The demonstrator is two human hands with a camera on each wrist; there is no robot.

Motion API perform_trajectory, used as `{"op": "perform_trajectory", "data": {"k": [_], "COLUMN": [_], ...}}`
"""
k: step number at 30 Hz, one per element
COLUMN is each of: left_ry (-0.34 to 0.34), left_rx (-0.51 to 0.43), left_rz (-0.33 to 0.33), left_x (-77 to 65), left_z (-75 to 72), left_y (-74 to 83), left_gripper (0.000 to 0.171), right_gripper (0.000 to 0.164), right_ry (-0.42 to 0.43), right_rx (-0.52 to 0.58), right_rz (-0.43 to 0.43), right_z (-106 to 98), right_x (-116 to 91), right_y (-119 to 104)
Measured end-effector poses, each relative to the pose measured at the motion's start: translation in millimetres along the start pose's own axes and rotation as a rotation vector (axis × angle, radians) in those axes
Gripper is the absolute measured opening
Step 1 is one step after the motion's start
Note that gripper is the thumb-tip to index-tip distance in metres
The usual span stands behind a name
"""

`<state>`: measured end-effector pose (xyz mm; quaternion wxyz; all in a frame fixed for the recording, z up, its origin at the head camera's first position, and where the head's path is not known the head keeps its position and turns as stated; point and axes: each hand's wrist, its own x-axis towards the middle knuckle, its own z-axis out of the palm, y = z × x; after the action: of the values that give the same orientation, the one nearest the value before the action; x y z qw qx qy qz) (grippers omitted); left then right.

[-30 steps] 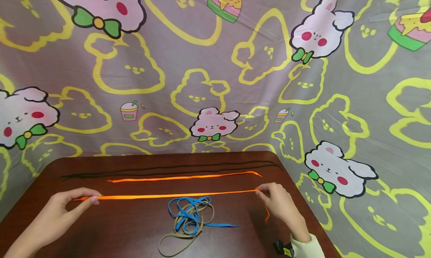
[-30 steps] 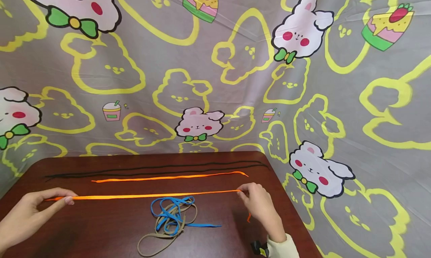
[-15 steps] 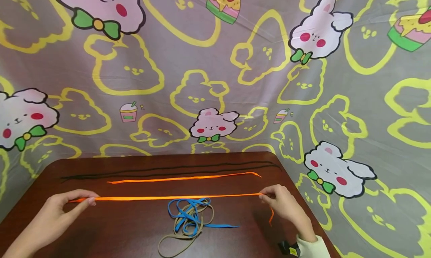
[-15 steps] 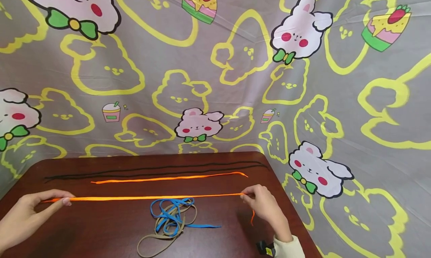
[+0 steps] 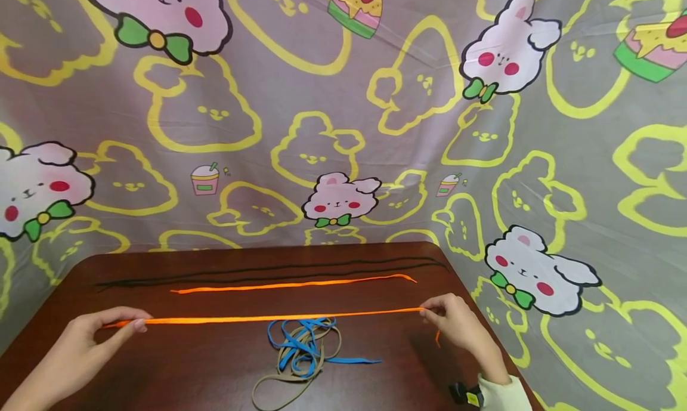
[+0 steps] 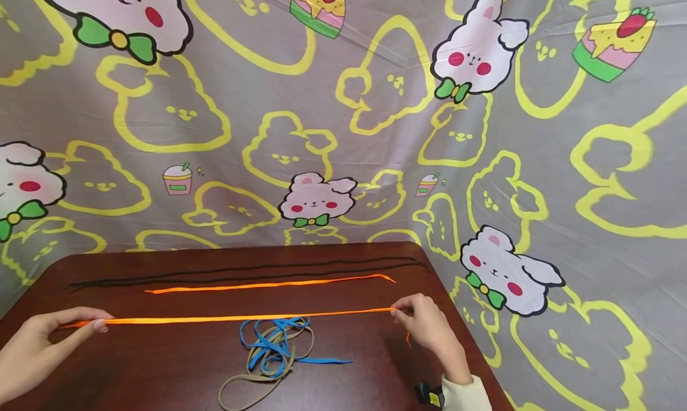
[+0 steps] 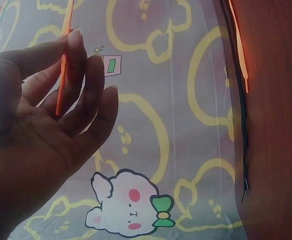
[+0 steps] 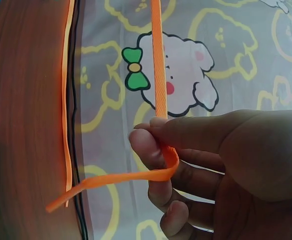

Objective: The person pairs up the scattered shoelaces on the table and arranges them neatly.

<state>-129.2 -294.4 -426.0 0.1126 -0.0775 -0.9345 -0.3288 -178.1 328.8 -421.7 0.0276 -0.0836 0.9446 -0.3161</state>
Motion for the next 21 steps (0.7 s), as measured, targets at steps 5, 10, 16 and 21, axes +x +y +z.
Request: {"op": "perform_trajectory", "data": {"k": [5,10,16,21], "left_ry": [0.037,0.114,0.069,0.062], "left_rx": [0.018,0.042,0.094,0.113], "left_rz": [0.007,0.066,0.035,0.041], "left_x": [-0.2,1.6,7.4,10.1], "left_z": [2.0,5.9,5.4,9.3], "left_y": [-1.8,-2.1,-1.5,-3.0], "left_gripper": [0.005,0.007,0.006,0.005], "right_gripper": [0.006,0.006,0.005,0.004], "right_ry": [0.002,0.016,0.030,0.056], "right_rx": [0.000,-0.029,-0.069,-0.102], "right_rz": [0.003,0.013,0.027,0.049], "right_z": [1,4,9,13], "right_x": [4,9,15,19], "right_y": [4,7,8,8]}}
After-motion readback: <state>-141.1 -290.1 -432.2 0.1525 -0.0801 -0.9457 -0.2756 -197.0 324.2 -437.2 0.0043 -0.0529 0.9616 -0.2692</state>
